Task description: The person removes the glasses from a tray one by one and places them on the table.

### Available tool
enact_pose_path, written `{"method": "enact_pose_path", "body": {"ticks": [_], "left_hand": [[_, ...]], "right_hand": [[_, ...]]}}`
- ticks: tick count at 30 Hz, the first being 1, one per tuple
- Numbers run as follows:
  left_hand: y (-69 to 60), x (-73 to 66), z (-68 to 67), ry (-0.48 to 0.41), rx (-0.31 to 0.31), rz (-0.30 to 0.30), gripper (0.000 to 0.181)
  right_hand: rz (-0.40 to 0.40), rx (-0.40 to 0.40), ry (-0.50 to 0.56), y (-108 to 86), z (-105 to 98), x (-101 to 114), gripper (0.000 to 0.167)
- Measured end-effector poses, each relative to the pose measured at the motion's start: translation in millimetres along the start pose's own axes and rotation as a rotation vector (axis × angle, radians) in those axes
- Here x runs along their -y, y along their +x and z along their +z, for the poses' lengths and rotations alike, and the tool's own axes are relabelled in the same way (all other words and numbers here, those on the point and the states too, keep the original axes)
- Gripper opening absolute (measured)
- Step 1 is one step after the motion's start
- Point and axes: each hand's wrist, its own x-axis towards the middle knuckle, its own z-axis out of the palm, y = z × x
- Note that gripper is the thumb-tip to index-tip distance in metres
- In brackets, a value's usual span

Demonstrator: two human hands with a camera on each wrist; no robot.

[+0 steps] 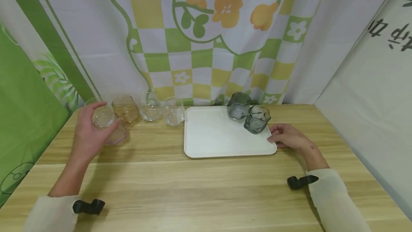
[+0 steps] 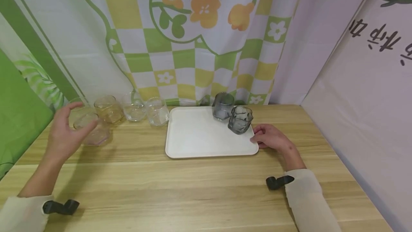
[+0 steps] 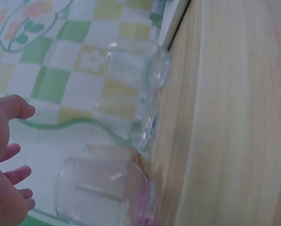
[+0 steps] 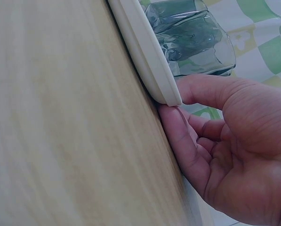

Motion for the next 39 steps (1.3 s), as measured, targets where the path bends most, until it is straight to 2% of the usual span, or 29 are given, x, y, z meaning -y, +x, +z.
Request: {"method": "enact_pose_path", "body": {"ticks": [3,7,10,12,19,22,26,33,39], "left_hand": [[-1.8,-12.6,7.8,-0.013,0.013,0.092,0.057],[-5.3,-24.6,24.5,-0.008,0.057,0.248,0.051],[-8.2,-32.1,38.9,-0.014,0.11,0.313,0.047],[-10.4,-36.3,49.6,-0.023,0.151,0.336,0.045],[-19.7,-63.8,86.6,-0.099,0.3,0.358,0.045],[-21.6,-74.8,102.8,-0.124,0.339,0.4,0.044],[-25.8,-86.5,124.0,-0.159,0.382,0.423,0.045],[-30.4,-105.5,170.6,-0.189,0.479,0.389,0.052],[-21.8,-118.2,201.5,-0.199,0.537,0.321,0.054]], "right_hand": [[-0.001,0.0,-0.002,-1.0,0.3,1.0,0.042],[0.0,-0.002,-0.005,-1.6,0.3,1.7,0.042],[0.0,-0.002,-0.002,-1.3,0.3,1.4,0.041],[-0.001,-0.003,0.002,-0.8,0.4,0.5,0.041],[-0.003,-0.002,0.0,-0.4,0.9,0.5,0.041],[0.003,-0.007,-0.001,-0.1,1.1,0.7,0.042],[0.005,-0.005,-0.005,-1.1,1.0,1.9,0.042],[-0.004,-0.009,-0.007,-2.2,0.2,0.9,0.043],[-0.018,0.002,-0.001,-0.4,1.2,-1.0,0.042]]}}
